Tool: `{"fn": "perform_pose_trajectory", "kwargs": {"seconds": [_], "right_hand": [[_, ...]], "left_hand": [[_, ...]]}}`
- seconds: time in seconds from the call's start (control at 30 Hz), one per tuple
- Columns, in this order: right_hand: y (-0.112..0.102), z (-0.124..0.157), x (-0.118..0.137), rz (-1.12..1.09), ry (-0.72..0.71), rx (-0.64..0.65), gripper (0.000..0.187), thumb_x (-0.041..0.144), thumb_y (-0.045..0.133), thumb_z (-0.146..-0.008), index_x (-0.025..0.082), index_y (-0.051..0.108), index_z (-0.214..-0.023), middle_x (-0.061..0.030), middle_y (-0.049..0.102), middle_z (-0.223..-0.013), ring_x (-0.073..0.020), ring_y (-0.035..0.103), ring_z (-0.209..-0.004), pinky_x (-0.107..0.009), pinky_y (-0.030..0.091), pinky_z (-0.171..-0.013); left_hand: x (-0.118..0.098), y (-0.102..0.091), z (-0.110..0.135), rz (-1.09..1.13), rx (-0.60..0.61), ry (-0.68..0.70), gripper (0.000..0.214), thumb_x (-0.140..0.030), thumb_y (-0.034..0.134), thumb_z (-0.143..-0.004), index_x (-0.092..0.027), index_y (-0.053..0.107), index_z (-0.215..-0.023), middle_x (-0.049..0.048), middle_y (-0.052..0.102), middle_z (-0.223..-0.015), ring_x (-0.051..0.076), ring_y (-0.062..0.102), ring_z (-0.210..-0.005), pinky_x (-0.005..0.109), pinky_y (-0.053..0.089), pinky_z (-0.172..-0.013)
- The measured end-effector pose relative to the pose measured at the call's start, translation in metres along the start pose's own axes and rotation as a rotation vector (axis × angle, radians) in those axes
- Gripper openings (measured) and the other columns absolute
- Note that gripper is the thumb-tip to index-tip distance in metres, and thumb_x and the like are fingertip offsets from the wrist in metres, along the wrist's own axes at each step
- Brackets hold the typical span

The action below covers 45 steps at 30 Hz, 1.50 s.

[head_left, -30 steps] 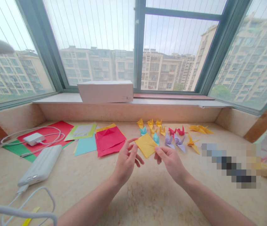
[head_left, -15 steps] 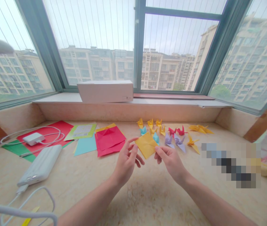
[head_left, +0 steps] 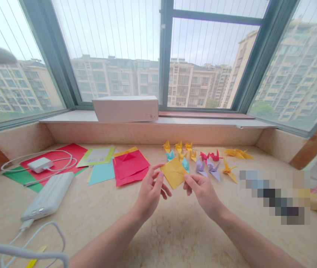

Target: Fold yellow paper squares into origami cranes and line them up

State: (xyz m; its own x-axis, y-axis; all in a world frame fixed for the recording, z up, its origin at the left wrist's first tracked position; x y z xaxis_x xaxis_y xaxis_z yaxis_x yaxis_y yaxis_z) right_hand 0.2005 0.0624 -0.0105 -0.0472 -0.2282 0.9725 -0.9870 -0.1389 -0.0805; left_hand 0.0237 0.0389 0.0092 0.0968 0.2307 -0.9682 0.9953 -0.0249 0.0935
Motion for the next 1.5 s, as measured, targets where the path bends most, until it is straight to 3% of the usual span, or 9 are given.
{"fn": "perform_pose_trajectory", "kwargs": {"seconds": [0.23, 0.33, 0.47, 0.8, 1.13, 1.2, 1.33, 1.5], "right_hand": [[-0.001, -0.002, -0.002, 0.003, -0.003, -0.008, 0.046, 0.053, 0.058, -0.088, 0.016, 0.063, -0.061, -0.0009, 0.059, -0.055, -0.0112, 0.05, -0.049, -0.025, 0.039, -0.053], [-0.001, -0.002, -0.003, 0.01, -0.004, 0.002, 0.046, 0.053, 0.058, -0.088, 0.016, 0.063, -0.061, -0.0011, 0.059, -0.055, -0.0113, 0.051, -0.049, -0.025, 0.039, -0.052], [0.0, -0.001, -0.004, 0.004, -0.004, 0.011, 0.046, 0.054, 0.059, -0.087, 0.016, 0.063, -0.061, -0.0011, 0.059, -0.055, -0.0112, 0.05, -0.049, -0.025, 0.038, -0.052], [-0.001, -0.003, -0.002, 0.004, -0.007, 0.003, 0.047, 0.054, 0.059, -0.086, 0.016, 0.062, -0.06, -0.0012, 0.059, -0.056, -0.0111, 0.05, -0.049, -0.025, 0.039, -0.051], [-0.001, -0.002, -0.005, 0.025, 0.0, 0.036, 0.045, 0.053, 0.058, -0.088, 0.015, 0.063, -0.064, -0.0014, 0.06, -0.058, -0.0116, 0.05, -0.052, -0.025, 0.039, -0.054], [-0.001, -0.003, -0.005, 0.023, -0.014, 0.026, 0.041, 0.052, 0.059, -0.088, 0.015, 0.066, -0.072, -0.0019, 0.062, -0.063, -0.0123, 0.052, -0.055, -0.026, 0.04, -0.056], [0.0, -0.002, -0.004, 0.011, -0.051, -0.012, 0.04, 0.049, 0.063, -0.086, 0.016, 0.065, -0.108, -0.0042, 0.068, -0.082, -0.0161, 0.058, -0.069, -0.028, 0.045, -0.064], [0.003, 0.001, -0.003, 0.03, -0.082, 0.031, 0.033, 0.045, 0.063, -0.087, 0.016, 0.067, -0.102, -0.0064, 0.069, -0.088, -0.0177, 0.059, -0.076, -0.031, 0.047, -0.072]], "left_hand": [[0.002, 0.001, 0.0, 0.011, 0.004, -0.009, 0.045, -0.046, 0.051, -0.091, -0.018, 0.045, -0.125, -0.003, 0.06, -0.065, 0.014, 0.061, -0.044, 0.021, 0.045, -0.041], [0.002, 0.0, 0.0, 0.02, 0.002, -0.016, 0.046, -0.044, 0.054, -0.089, -0.019, 0.044, -0.127, 0.0035, 0.065, -0.087, 0.012, 0.063, -0.047, 0.021, 0.045, -0.041], [0.003, -0.002, 0.0, 0.014, 0.029, 0.002, 0.048, -0.039, 0.054, -0.089, -0.021, 0.043, -0.132, 0.01, 0.06, -0.112, 0.011, 0.065, -0.051, 0.022, 0.047, -0.041], [0.006, -0.002, 0.001, -0.008, 0.082, 0.019, 0.048, -0.036, 0.048, -0.092, -0.023, 0.039, -0.137, 0.0089, 0.056, -0.112, 0.01, 0.066, -0.053, 0.022, 0.048, -0.042], [0.012, -0.002, -0.003, -0.021, 0.029, -0.001, 0.043, -0.037, 0.054, -0.091, -0.023, 0.04, -0.129, 0.0082, 0.059, -0.112, 0.009, 0.065, -0.052, 0.02, 0.048, -0.042], [0.013, -0.003, -0.004, -0.006, 0.018, -0.008, 0.042, -0.037, 0.055, -0.09, -0.023, 0.04, -0.127, 0.0067, 0.061, -0.107, 0.01, 0.064, -0.051, 0.02, 0.047, -0.042], [0.013, -0.003, -0.005, -0.016, 0.022, -0.011, 0.038, -0.037, 0.056, -0.09, -0.021, 0.042, -0.122, 0.0061, 0.063, -0.103, 0.01, 0.064, -0.05, 0.02, 0.046, -0.041], [0.011, -0.002, -0.004, -0.006, 0.019, -0.021, 0.037, -0.041, 0.058, -0.088, -0.02, 0.045, -0.116, 0.0036, 0.065, -0.093, 0.01, 0.063, -0.048, 0.019, 0.044, -0.04]]}}
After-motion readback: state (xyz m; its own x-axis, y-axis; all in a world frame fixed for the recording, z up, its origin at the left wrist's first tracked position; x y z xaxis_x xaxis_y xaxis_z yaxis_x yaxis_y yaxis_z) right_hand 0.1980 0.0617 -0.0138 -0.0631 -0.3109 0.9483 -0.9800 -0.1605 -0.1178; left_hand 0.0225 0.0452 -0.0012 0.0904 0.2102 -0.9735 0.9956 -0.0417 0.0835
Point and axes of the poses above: each hand's wrist, its own z-axis away from the middle knuckle, its own y-axis out of the palm, x = y × z, the point moved 1 cm from there along -z, towards the middle knuckle
